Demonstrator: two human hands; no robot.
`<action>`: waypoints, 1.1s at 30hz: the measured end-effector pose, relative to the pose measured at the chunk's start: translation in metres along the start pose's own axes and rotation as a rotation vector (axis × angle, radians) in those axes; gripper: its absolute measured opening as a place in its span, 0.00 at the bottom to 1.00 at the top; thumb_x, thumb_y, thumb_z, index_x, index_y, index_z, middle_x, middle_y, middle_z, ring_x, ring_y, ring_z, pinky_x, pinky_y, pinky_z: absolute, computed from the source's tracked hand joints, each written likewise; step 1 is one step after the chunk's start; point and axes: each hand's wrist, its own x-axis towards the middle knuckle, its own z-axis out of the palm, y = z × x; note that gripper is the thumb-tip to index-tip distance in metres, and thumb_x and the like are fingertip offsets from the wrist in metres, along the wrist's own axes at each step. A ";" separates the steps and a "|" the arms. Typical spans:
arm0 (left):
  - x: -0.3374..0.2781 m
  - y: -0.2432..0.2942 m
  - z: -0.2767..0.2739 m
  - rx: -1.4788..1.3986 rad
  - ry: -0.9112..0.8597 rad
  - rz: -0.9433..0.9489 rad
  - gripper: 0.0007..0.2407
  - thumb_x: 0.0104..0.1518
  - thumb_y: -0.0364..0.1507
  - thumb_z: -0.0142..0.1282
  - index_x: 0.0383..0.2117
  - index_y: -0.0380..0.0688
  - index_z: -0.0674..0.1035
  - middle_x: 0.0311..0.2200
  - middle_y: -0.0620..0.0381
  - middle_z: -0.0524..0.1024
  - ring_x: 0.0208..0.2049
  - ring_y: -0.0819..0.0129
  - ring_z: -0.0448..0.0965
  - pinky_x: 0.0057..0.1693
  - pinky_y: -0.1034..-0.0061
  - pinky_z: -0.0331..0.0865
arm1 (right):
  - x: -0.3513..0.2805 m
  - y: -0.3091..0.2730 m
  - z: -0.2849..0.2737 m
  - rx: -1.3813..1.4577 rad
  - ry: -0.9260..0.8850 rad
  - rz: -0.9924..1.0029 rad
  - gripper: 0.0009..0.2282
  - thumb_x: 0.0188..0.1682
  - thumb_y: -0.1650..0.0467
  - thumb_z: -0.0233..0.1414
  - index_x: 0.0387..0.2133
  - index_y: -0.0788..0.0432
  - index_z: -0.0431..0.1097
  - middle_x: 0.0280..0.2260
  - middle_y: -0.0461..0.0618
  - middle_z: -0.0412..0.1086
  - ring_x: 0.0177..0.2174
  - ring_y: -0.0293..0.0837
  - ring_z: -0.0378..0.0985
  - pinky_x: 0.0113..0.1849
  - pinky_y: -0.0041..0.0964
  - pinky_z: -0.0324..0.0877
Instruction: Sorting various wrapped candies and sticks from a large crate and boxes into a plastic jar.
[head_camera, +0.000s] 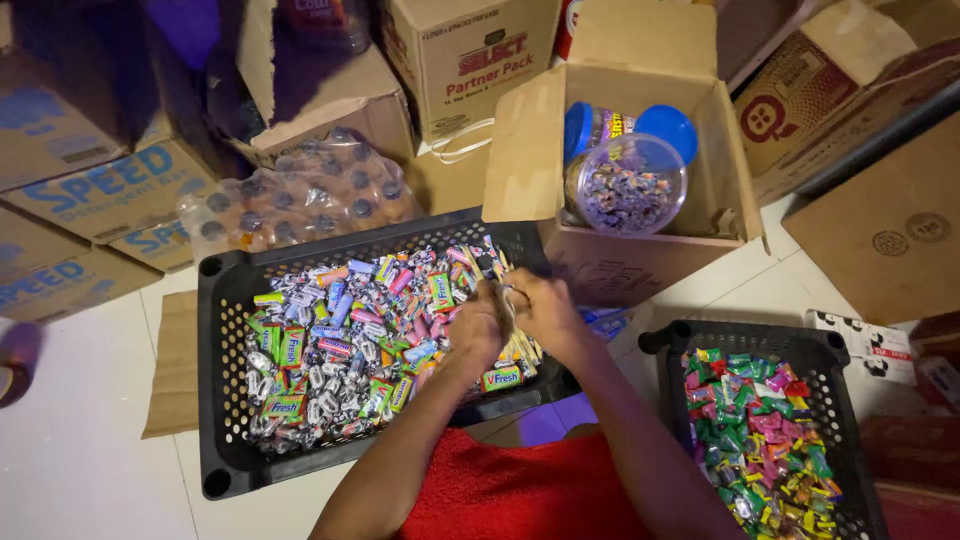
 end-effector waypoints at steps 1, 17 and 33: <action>-0.003 0.008 -0.009 -0.001 0.002 -0.003 0.12 0.65 0.30 0.51 0.51 0.45 0.67 0.39 0.33 0.79 0.39 0.34 0.81 0.44 0.46 0.74 | 0.002 0.004 0.004 0.001 -0.003 -0.002 0.16 0.38 0.80 0.55 0.42 0.59 0.73 0.27 0.62 0.73 0.27 0.54 0.81 0.33 0.42 0.73; -0.024 0.034 -0.065 -0.329 -0.082 -0.244 0.17 0.59 0.32 0.49 0.50 0.36 0.65 0.36 0.29 0.80 0.39 0.35 0.83 0.46 0.51 0.75 | 0.031 0.009 0.053 -0.299 -0.178 0.028 0.15 0.42 0.75 0.51 0.44 0.52 0.73 0.45 0.57 0.72 0.42 0.65 0.75 0.43 0.58 0.71; -0.005 -0.007 -0.044 -0.608 -0.068 -0.283 0.06 0.54 0.22 0.60 0.36 0.37 0.80 0.29 0.42 0.84 0.25 0.58 0.80 0.27 0.69 0.69 | 0.021 0.006 0.033 -0.054 0.197 -0.013 0.12 0.44 0.77 0.60 0.41 0.57 0.74 0.30 0.56 0.78 0.26 0.45 0.81 0.30 0.38 0.73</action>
